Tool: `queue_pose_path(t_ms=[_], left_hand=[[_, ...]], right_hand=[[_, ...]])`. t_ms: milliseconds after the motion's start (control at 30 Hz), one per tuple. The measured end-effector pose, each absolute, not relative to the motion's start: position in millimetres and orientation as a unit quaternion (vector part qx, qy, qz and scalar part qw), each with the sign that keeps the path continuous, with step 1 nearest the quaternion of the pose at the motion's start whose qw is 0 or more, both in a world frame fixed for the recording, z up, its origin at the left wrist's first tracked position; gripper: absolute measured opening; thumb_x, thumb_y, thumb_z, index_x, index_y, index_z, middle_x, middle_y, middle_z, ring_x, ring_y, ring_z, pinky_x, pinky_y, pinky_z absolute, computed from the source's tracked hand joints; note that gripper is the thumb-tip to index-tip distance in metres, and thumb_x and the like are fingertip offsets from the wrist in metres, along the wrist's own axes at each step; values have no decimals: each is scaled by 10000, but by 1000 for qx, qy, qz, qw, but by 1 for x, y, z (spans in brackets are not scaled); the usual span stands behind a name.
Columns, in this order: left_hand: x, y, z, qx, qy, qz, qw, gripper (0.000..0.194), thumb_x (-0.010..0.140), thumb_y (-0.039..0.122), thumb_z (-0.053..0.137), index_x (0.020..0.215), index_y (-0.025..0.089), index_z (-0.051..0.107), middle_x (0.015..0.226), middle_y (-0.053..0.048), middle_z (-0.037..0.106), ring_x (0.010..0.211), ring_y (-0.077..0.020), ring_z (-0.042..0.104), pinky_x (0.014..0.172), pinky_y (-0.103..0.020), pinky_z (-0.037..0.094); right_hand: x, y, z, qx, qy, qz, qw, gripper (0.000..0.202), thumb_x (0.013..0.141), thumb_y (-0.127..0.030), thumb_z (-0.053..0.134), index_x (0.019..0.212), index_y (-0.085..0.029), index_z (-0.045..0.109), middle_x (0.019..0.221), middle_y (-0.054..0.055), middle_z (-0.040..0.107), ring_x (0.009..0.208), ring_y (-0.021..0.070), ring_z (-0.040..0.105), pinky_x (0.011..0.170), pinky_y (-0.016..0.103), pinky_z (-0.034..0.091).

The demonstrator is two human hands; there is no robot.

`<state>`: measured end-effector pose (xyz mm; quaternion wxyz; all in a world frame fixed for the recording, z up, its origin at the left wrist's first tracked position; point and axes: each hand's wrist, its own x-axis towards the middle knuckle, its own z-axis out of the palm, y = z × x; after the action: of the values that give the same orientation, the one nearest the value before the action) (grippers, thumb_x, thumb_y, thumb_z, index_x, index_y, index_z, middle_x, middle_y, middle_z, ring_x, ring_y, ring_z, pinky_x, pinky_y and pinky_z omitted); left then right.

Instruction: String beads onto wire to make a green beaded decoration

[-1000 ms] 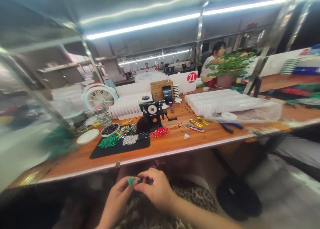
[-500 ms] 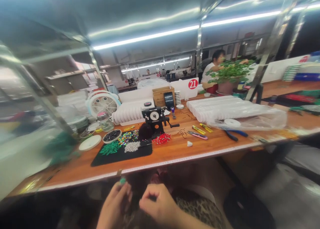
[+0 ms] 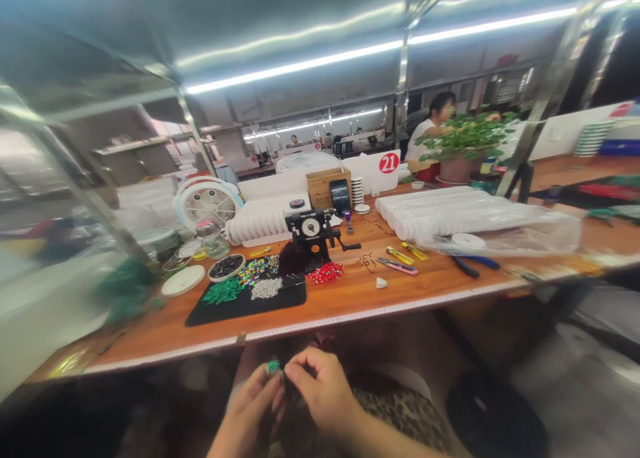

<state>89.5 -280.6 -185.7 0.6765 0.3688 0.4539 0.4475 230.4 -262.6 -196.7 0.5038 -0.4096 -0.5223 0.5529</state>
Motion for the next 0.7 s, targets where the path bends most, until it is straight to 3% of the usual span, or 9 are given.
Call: queue_pose_path(t_ms=[167,300,433,700], left_hand=[[88,-282,-184,310,451,488,680,401,637,423,799,713,181,489,500,68,430,431,-59,365,437,-170,273],[89,-284,-184,307,461,492,671,408,637,431,797,714,178,487,499,76,408,423,-54,351,421,-165,255],[89,-283,-181,308,462,483,677,432,606,431,809,678,172,470,484,73,384,414,-58,343,403,-170,237],[87,-279,-179,289,413,439,744,501,623,423,788,554,178,356,477,79,297,381,-35,231,368,-170,160]], right_hand=[[229,-259,-204,-406,-485,602,487,272,763,-393,604,640,-153,635,541,-19,514,550,115,463,570,231,394],[229,-262,-203,-385,-486,624,475,305,734,-431,660,653,-138,681,607,17,616,587,134,530,594,239,421],[231,-266,-198,-294,-513,664,458,316,806,-426,601,721,-149,727,635,40,669,654,181,621,661,274,475],[235,-264,-193,-382,-552,509,539,283,850,-366,561,744,-155,718,692,36,617,691,160,556,673,249,435]])
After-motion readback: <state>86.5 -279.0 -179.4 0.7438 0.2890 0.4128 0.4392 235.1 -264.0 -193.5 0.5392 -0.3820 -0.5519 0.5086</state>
